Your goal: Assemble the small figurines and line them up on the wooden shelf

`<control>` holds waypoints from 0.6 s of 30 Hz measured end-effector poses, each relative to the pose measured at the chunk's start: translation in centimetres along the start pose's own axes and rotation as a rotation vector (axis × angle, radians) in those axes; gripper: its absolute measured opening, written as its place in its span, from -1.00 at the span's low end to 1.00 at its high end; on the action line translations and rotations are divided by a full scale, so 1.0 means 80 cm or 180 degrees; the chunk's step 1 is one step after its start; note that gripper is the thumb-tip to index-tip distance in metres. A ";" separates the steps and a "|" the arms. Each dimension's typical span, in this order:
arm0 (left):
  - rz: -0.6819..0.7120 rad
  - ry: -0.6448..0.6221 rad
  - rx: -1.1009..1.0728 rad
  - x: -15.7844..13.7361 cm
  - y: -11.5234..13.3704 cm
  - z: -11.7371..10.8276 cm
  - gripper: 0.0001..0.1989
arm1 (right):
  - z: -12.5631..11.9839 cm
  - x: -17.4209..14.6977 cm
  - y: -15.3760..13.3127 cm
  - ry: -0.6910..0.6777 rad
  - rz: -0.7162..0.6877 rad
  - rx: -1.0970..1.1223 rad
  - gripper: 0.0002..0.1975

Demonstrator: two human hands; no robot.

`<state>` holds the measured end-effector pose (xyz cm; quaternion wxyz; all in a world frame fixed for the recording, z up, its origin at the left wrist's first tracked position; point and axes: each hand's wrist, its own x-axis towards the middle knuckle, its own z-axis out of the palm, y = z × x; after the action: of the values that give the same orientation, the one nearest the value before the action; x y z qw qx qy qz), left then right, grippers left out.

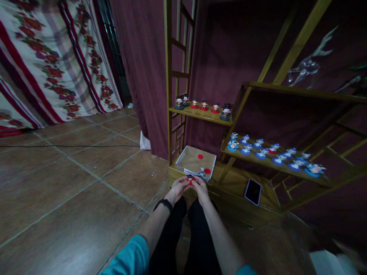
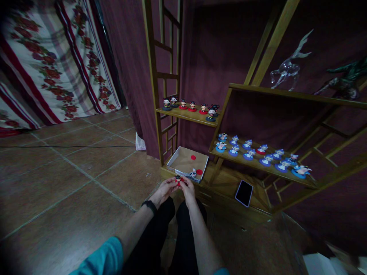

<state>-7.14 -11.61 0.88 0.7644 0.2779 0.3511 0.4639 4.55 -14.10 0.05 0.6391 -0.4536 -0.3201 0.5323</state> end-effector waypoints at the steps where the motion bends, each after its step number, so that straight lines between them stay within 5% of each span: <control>1: 0.0004 0.0029 0.0013 0.001 -0.001 0.000 -0.76 | 0.000 0.000 0.000 -0.0013 0.0016 0.0001 -0.61; 18: 0.0186 0.0100 0.0310 0.011 -0.007 -0.001 -0.75 | 0.002 0.007 0.004 -0.0003 -0.0006 -0.0379 -0.66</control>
<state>-6.64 -11.07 0.18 0.7305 0.3176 0.3770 0.4727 4.44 -13.51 -0.23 0.6113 -0.4903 -0.3520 0.5119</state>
